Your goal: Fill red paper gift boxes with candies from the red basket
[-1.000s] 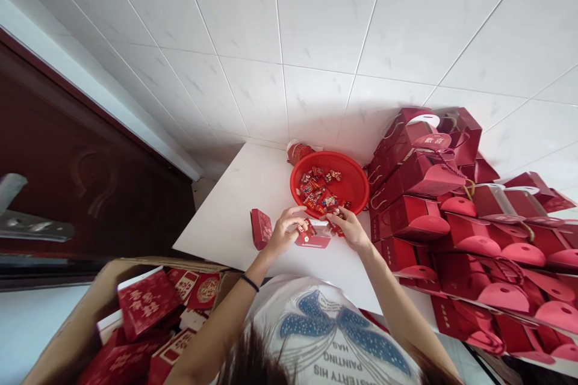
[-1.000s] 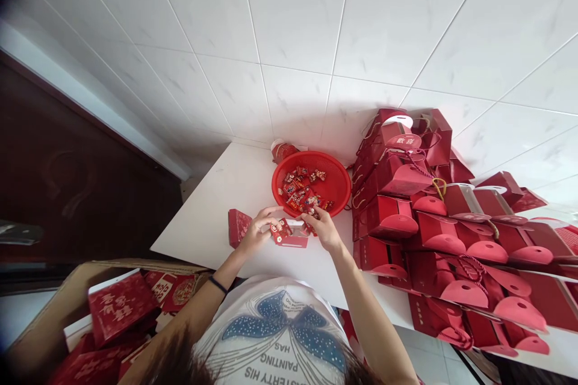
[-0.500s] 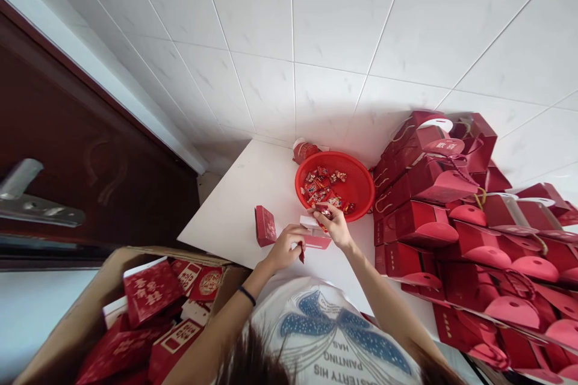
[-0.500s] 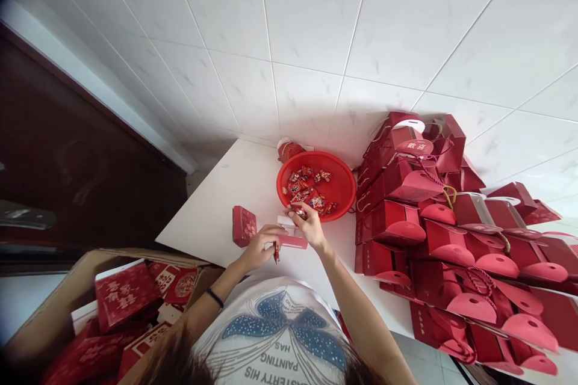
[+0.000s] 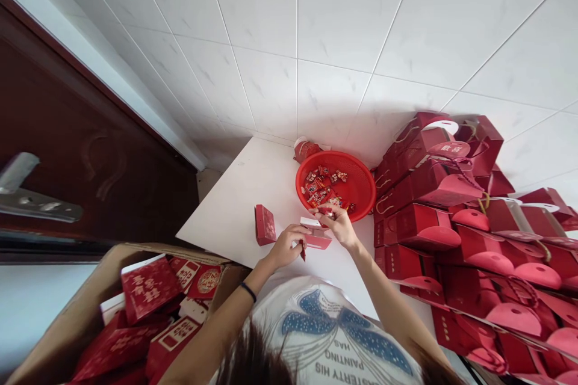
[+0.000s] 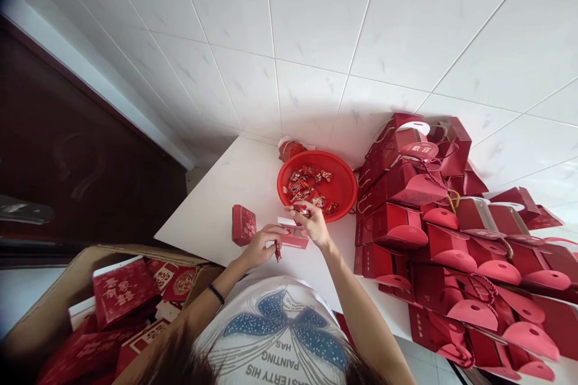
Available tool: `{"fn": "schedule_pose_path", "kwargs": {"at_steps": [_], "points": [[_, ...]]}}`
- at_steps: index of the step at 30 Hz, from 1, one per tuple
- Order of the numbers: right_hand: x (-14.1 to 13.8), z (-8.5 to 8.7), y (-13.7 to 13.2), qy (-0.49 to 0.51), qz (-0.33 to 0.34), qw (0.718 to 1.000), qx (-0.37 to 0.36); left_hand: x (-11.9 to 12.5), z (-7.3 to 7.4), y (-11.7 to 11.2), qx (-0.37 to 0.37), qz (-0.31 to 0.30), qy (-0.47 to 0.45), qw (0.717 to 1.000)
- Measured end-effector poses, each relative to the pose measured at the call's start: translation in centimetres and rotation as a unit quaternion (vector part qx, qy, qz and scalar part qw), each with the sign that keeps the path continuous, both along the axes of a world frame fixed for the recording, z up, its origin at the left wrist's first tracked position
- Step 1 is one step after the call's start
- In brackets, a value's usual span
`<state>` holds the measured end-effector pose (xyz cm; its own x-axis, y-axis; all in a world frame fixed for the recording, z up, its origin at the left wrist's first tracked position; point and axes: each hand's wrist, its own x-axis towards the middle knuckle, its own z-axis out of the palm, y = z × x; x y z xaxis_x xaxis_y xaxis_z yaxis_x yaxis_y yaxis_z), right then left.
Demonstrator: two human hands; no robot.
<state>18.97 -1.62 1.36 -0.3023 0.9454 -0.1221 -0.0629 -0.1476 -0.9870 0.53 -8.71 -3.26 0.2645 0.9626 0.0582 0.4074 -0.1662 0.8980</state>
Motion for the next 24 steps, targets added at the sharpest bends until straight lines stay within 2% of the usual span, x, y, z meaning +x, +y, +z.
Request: {"fn": "schedule_pose_path", "kwargs": {"at_steps": [3,9,13,17,20,24], "points": [[0.6,-0.7,-0.3,-0.050,0.044,0.998,0.020,0.1,0.1,0.2,-0.007,-0.001,0.004,1.000],[1.0,-2.1,-0.4,-0.089,0.037,0.993,0.064,0.0,0.2,0.3,-0.010,-0.003,0.009,1.000],[1.0,-1.9,-0.5,-0.106,0.013,0.986,0.126,-0.1,0.0,0.3,-0.009,-0.003,0.013,1.000],[1.0,-2.0,-0.6,-0.170,0.019,0.964,0.202,-0.1,0.0,0.3,-0.009,-0.002,0.013,1.000],[0.9,-2.1,-0.8,-0.220,0.005,0.952,0.211,-0.1,0.1,0.3,-0.010,-0.001,0.012,1.000],[1.4,-1.3,-1.5,-0.180,-0.033,0.965,0.188,-0.2,0.6,0.2,-0.018,0.010,-0.010,1.000]]}}
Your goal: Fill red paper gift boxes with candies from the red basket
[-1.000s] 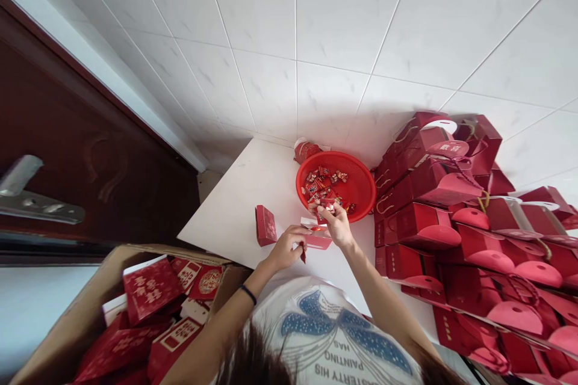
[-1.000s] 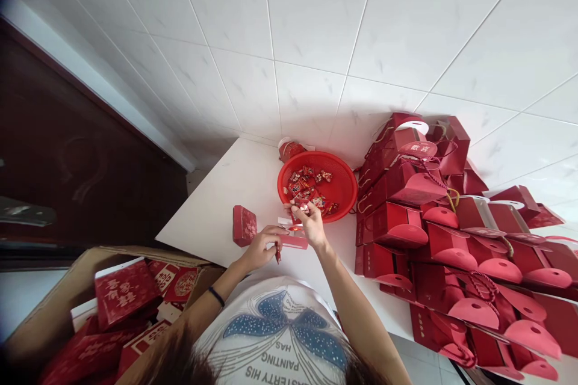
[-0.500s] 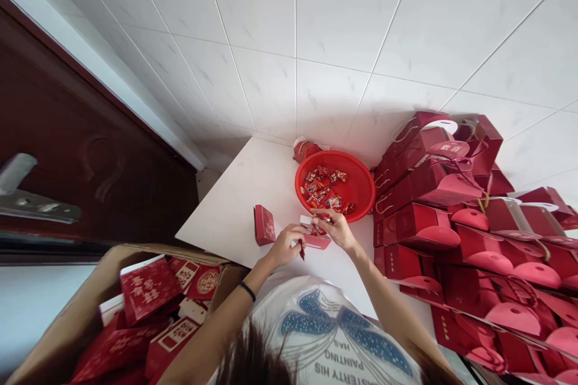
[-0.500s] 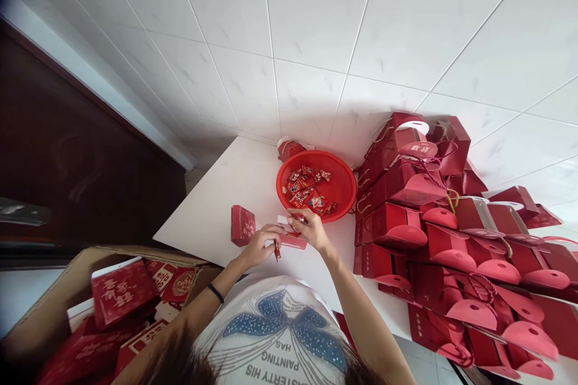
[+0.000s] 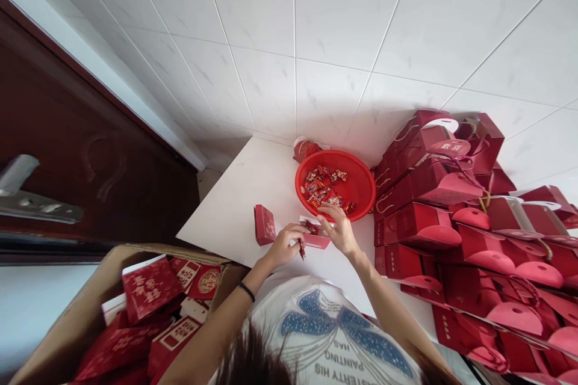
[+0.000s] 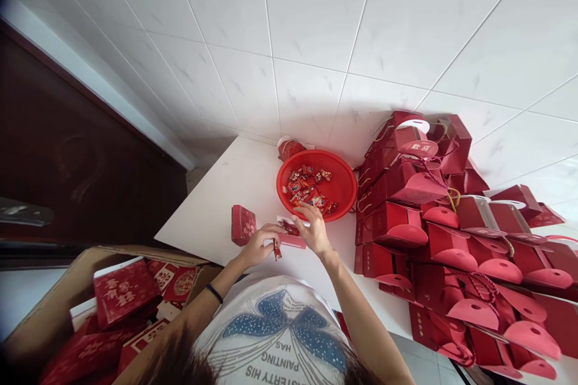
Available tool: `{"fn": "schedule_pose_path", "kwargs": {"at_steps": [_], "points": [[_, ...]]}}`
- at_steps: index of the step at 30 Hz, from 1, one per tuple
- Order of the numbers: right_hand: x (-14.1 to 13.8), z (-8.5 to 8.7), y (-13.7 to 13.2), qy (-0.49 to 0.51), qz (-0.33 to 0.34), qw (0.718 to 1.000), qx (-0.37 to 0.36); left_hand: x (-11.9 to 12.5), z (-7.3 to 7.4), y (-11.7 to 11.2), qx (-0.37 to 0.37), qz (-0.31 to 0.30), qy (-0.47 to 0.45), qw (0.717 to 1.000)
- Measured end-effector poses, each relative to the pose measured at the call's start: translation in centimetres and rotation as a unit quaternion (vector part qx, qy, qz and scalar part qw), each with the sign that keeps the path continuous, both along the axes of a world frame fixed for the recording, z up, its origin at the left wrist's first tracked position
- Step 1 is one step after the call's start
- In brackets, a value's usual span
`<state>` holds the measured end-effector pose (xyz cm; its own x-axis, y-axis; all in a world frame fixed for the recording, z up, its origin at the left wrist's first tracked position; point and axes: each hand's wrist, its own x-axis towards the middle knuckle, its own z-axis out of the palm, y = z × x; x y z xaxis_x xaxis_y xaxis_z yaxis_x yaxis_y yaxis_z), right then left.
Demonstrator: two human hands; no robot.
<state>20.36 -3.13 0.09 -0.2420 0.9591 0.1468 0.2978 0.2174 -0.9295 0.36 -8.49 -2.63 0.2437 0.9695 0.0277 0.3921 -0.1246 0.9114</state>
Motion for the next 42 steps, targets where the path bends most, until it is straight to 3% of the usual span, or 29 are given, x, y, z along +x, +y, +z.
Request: {"fn": "schedule_pose_path", "kwargs": {"at_steps": [6,10,14,17,21,26,32,37,42], "points": [[1.0,1.9,-1.5,0.045,0.009,0.994,-0.096,0.1,2.1,0.2,-0.025,0.044,-0.090,0.995],[1.0,2.6,-1.6,0.079,0.096,0.977,-0.172,0.8,3.5,0.6,-0.065,0.033,-0.171,0.983],[1.0,2.8,-1.2,0.147,0.165,0.942,-0.254,1.3,3.5,1.0,-0.069,0.040,-0.188,0.979],[1.5,2.5,-1.0,0.157,0.109,0.953,-0.235,1.1,2.5,0.8,-0.070,0.087,-0.180,0.977],[2.4,2.0,-1.2,0.060,0.019,0.990,-0.130,0.2,0.7,0.2,-0.032,0.118,-0.074,0.990],[2.5,1.8,-1.4,-0.031,0.026,0.995,-0.094,0.0,-0.6,0.2,0.018,0.110,-0.020,0.994],[2.1,2.3,-1.2,-0.005,0.058,0.993,-0.101,0.8,1.2,0.5,0.041,0.119,-0.020,0.992],[1.4,3.3,-1.2,0.086,0.070,0.982,-0.153,1.8,3.3,0.5,-0.020,0.041,-0.086,0.995],[0.3,2.8,-1.5,0.226,0.029,0.947,-0.228,2.8,3.6,0.5,-0.100,0.115,-0.217,0.964]]}}
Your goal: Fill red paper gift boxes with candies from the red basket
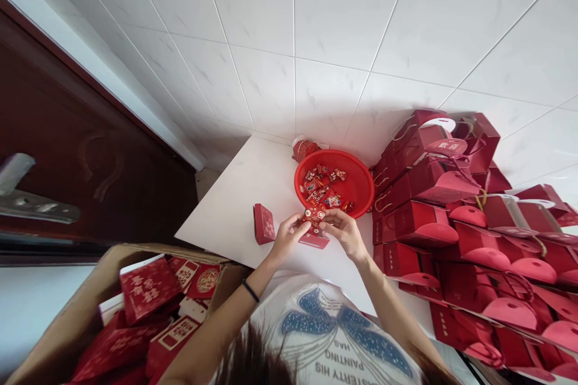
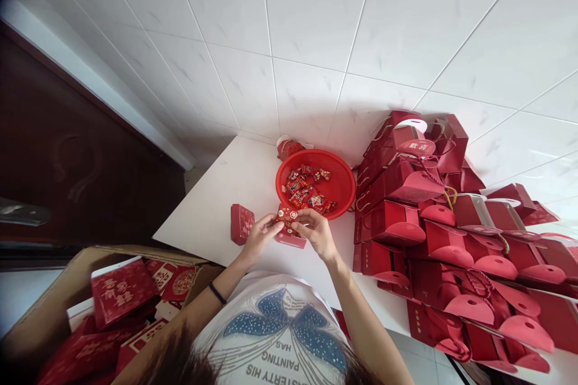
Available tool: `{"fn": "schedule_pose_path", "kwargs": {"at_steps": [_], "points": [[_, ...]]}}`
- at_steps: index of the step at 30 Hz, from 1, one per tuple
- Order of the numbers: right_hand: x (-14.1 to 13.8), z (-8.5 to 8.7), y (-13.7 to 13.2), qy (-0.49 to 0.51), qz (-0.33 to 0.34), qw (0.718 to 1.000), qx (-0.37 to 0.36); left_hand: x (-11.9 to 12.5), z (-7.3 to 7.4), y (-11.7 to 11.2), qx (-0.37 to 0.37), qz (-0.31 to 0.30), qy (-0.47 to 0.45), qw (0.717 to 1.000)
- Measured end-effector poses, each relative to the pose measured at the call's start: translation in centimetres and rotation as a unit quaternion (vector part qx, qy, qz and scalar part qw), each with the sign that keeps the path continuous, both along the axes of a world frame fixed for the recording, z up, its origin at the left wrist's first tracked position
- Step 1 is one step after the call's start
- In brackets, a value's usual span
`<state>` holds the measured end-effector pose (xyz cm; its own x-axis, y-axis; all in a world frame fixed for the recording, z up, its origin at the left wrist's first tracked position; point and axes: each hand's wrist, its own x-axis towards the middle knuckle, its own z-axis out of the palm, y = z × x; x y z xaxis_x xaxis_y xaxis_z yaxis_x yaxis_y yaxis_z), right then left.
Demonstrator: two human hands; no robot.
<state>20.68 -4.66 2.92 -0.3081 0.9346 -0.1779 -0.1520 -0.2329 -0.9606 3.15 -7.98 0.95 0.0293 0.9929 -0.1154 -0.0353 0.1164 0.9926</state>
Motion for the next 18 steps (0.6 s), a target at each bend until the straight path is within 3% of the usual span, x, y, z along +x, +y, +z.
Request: {"fn": "schedule_pose_path", "kwargs": {"at_steps": [3,7,11,14,18], "points": [[-0.3,-0.8,-0.1,-0.009,-0.021,1.000,0.002,-0.1,-0.5,-0.1,0.001,-0.014,-0.006,1.000],[0.2,-1.1,0.2,-0.141,-0.054,0.983,0.103,-1.2,-2.6,-0.4,0.072,0.023,0.134,0.988],[0.9,-0.7,0.6,-0.288,0.029,0.936,0.202,-2.0,-5.2,-0.5,0.105,0.042,0.244,0.963],[0.6,-0.5,1.0,-0.352,0.065,0.906,0.227,-2.1,-6.0,-0.3,0.088,0.026,0.227,0.970],[-0.1,-0.5,1.4,-0.391,0.059,0.886,0.243,-2.0,-5.7,0.0,0.059,0.031,0.167,0.984]]}}
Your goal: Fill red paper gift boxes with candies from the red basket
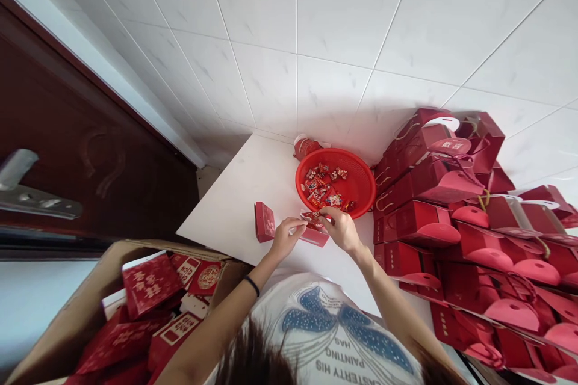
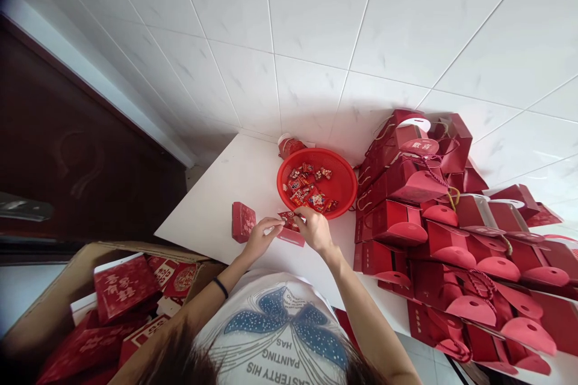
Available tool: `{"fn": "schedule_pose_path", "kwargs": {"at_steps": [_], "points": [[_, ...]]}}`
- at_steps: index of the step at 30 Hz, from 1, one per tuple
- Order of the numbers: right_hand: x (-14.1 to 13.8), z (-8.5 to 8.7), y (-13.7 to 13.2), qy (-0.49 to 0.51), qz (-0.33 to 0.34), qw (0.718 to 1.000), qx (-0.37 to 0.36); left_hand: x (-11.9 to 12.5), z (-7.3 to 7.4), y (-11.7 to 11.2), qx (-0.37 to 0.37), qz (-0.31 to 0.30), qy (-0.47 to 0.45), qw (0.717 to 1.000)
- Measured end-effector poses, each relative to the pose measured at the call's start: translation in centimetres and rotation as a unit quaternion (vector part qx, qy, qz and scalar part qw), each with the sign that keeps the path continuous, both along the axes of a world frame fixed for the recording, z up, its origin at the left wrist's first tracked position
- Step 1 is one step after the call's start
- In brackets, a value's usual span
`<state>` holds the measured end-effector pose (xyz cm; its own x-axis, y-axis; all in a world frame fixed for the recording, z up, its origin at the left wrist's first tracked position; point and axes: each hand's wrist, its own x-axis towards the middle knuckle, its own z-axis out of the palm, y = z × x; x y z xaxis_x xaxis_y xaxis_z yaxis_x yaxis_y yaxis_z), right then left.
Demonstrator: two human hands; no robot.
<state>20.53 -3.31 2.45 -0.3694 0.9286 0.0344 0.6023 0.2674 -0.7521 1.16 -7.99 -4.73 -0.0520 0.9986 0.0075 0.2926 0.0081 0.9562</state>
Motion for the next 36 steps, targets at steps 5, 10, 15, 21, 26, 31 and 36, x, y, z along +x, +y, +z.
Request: {"fn": "schedule_pose_path", "kwargs": {"at_steps": [5,10,15,21,26,31,36], "points": [[0.1,-0.1,-0.2,-0.061,0.036,0.997,-0.011,0.3,0.3,0.2,-0.073,0.028,-0.057,0.995],[0.4,1.2,-0.5,-0.172,0.071,0.982,-0.045,0.4,1.0,0.3,-0.133,0.037,-0.077,0.987],[-1.2,2.1,-0.4,-0.273,0.131,0.951,-0.063,0.3,1.8,0.5,-0.146,0.016,-0.092,0.985],[-2.0,1.1,0.0,-0.263,0.160,0.949,-0.075,0.3,1.6,0.7,-0.154,0.018,-0.093,0.984],[1.5,0.0,-0.3,-0.083,0.033,0.995,-0.049,-0.1,1.0,0.3,-0.110,-0.012,-0.087,0.990],[4.6,-1.9,-1.2,0.022,-0.102,0.994,-0.029,-0.8,0.1,0.1,-0.020,-0.012,-0.046,0.999],[3.7,-4.0,-2.5,0.060,-0.071,0.988,-0.122,-0.8,0.0,1.3,-0.010,-0.033,-0.003,0.999]]}}
